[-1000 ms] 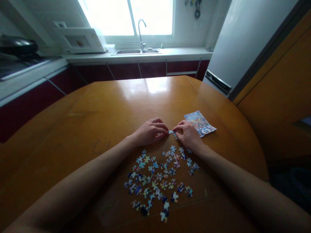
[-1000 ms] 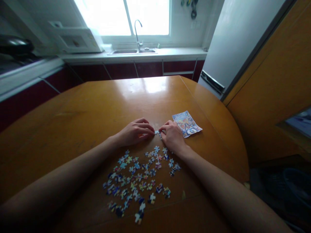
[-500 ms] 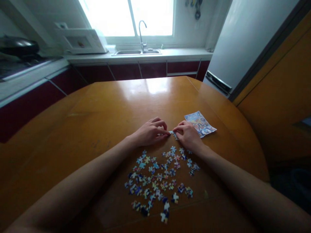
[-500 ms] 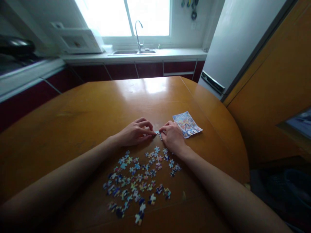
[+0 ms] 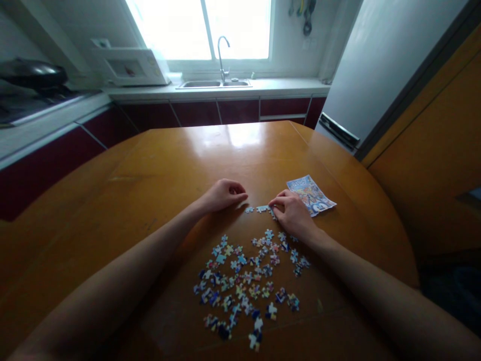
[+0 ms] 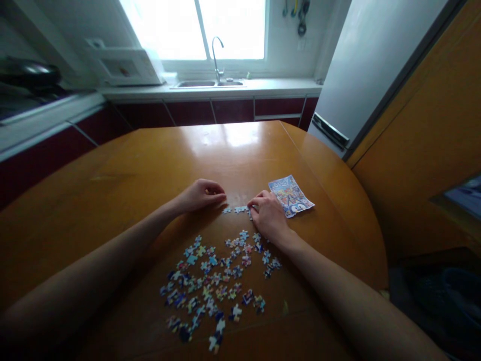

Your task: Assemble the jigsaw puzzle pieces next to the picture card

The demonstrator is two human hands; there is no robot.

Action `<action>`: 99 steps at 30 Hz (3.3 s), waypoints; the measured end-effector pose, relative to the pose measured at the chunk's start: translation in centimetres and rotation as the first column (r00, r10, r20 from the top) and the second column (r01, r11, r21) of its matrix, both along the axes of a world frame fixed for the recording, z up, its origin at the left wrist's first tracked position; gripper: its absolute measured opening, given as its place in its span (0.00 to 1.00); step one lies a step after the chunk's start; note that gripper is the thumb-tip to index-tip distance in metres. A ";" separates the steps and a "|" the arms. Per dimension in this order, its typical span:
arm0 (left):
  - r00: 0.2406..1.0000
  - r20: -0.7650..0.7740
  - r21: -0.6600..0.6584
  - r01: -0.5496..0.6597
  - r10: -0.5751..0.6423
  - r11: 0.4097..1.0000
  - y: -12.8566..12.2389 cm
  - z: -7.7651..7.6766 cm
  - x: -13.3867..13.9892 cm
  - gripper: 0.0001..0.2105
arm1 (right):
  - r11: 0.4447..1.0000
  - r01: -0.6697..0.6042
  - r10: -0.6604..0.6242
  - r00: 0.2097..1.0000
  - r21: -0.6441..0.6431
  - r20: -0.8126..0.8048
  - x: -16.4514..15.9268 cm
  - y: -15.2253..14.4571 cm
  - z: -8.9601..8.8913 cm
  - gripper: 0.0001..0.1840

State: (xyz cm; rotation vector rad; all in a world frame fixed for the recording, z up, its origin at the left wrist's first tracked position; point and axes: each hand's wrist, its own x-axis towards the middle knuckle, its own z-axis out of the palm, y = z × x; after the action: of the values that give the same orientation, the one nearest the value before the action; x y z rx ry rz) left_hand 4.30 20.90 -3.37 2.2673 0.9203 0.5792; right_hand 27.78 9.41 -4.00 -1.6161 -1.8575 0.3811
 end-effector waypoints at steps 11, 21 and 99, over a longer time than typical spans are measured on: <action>0.984 -0.093 -0.123 0.138 -0.150 0.983 -1.9 1.2 0.6 0.09 | 1.000 0.009 -0.009 1.000 0.020 -0.006 0.0 0.0 -0.4 0.08; 0.990 -0.081 -0.253 0.091 -0.114 0.963 -2.2 0.5 0.8 0.09 | 1.000 0.005 -0.005 1.000 0.024 -0.004 0.0 0.1 -0.4 0.08; 0.946 -0.023 0.238 0.320 -0.324 0.917 -2.6 0.1 0.9 0.11 | 0.995 -0.089 0.096 0.962 -0.039 0.257 -2.1 -3.2 1.3 0.21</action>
State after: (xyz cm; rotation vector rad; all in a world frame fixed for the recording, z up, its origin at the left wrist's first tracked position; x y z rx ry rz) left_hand 5.16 18.32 -3.32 2.5536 0.4682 0.5835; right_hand 25.67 6.18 -2.73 -1.6658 -2.1360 0.2444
